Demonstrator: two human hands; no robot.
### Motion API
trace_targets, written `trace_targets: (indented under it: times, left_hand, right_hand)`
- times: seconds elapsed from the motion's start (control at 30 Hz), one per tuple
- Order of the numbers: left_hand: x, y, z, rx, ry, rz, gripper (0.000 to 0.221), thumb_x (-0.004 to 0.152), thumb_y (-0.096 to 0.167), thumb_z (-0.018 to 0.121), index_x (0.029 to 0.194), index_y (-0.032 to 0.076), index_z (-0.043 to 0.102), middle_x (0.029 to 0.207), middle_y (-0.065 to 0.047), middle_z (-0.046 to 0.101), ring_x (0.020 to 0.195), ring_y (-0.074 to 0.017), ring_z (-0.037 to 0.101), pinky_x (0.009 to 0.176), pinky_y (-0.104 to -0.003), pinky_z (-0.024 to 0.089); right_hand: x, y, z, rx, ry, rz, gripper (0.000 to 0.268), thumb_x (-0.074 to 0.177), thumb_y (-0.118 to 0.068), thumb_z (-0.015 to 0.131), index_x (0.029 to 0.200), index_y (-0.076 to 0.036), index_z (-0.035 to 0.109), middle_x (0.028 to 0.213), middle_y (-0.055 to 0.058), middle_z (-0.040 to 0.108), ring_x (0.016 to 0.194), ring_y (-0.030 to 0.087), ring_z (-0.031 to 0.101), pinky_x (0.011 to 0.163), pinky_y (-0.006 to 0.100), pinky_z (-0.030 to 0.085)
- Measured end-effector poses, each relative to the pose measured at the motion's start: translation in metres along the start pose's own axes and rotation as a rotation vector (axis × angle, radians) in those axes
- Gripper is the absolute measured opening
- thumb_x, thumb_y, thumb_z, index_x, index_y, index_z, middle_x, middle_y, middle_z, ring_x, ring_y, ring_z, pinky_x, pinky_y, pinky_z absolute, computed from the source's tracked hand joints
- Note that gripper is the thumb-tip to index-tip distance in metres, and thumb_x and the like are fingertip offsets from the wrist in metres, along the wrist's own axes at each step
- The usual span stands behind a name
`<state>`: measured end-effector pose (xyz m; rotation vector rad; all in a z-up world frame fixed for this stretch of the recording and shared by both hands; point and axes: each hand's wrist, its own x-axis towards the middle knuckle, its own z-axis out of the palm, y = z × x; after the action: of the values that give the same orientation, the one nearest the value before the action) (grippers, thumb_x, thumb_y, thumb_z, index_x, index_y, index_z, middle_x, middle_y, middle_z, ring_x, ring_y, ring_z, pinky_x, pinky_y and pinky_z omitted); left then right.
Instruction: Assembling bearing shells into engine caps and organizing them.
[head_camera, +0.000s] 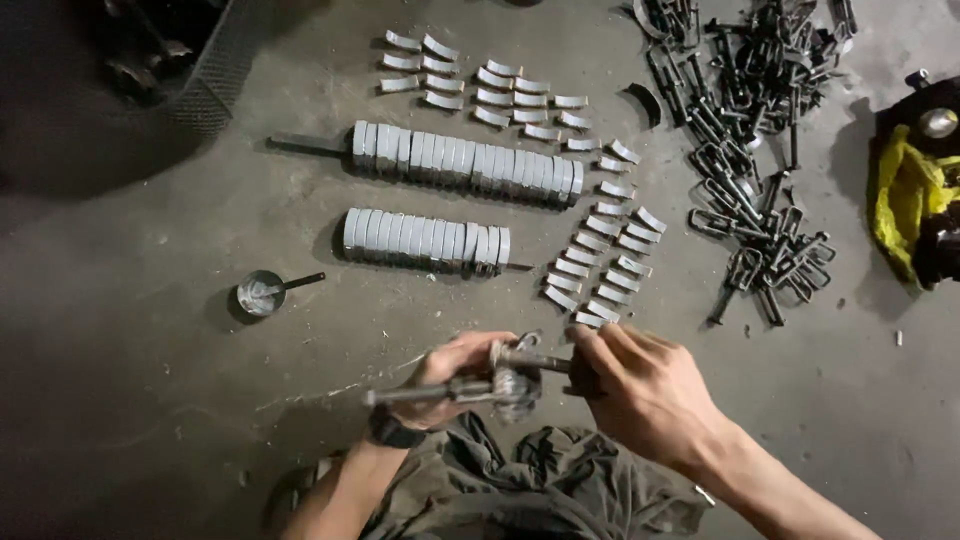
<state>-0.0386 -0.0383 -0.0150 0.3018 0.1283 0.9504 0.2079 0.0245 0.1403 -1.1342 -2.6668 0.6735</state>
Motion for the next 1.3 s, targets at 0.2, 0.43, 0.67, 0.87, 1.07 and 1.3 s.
trace_targets:
  times: [0.2,0.43,0.67,0.87,1.07,1.3]
  left_hand:
    - [0.003,0.008,0.020,0.008,0.100,-0.104,0.041,0.112,0.026,0.045,0.125,-0.010,0.057,0.117,-0.022,0.070,0.099,-0.0238,0.071,0.083,-0.036,0.060]
    - [0.004,-0.005,0.007,-0.019,0.123,-0.045,0.042,0.109,0.026,0.048,0.130,-0.008,0.059,0.118,-0.020,0.070,0.098,-0.0202,0.070,0.084,-0.034,0.059]
    - [0.005,-0.004,0.006,0.049,0.155,-0.094,0.040,0.111,0.025,0.046,0.127,-0.009,0.061,0.116,-0.021,0.071,0.099,-0.0221,0.071,0.091,-0.033,0.059]
    - [0.007,0.000,0.020,-0.098,0.174,-0.017,0.037,0.109,0.024,0.046,0.128,-0.006,0.057,0.114,-0.022,0.070,0.100,-0.0281,0.073,0.090,-0.038,0.059]
    - [-0.001,-0.029,-0.021,-0.132,0.197,0.017,0.038,0.115,0.020,0.051,0.140,-0.009,0.055,0.128,-0.022,0.064,0.110,-0.0274,0.063,0.098,-0.040,0.054]
    - [0.003,-0.011,0.007,-0.127,0.083,-0.026,0.038,0.111,0.031,0.051,0.131,-0.001,0.053,0.120,-0.021,0.065,0.111,-0.0318,0.069,0.101,-0.045,0.057]
  right_hand:
    - [-0.019,-0.037,-0.036,-0.003,0.374,0.151,0.043,0.078,0.001,0.068,0.121,-0.005,0.066,0.090,0.006,0.070,0.076,0.018,0.072,0.071,0.032,0.060]
    - [-0.015,-0.033,-0.038,-0.050,0.183,0.130,0.051,0.078,-0.013,0.085,0.125,-0.009,0.065,0.094,0.007,0.070,0.082,0.019,0.070,0.073,0.034,0.058]
    - [-0.028,0.010,0.012,-0.153,-0.196,0.249,0.053,0.078,-0.005,0.081,0.129,-0.011,0.071,0.086,0.006,0.072,0.079,0.019,0.071,0.073,0.033,0.061]
    - [-0.035,-0.034,-0.035,0.087,0.409,0.160,0.040,0.077,-0.007,0.074,0.115,-0.004,0.061,0.096,0.012,0.065,0.083,0.027,0.068,0.072,0.037,0.056]
    - [-0.035,0.012,0.013,-0.190,0.035,0.146,0.039,0.083,-0.009,0.081,0.121,-0.010,0.073,0.088,0.006,0.073,0.075,0.022,0.070,0.067,0.038,0.057]
    - [-0.036,-0.011,-0.005,0.180,0.319,0.141,0.048,0.076,-0.012,0.074,0.122,-0.007,0.061,0.097,0.008,0.066,0.077,0.021,0.066,0.067,0.034,0.055]
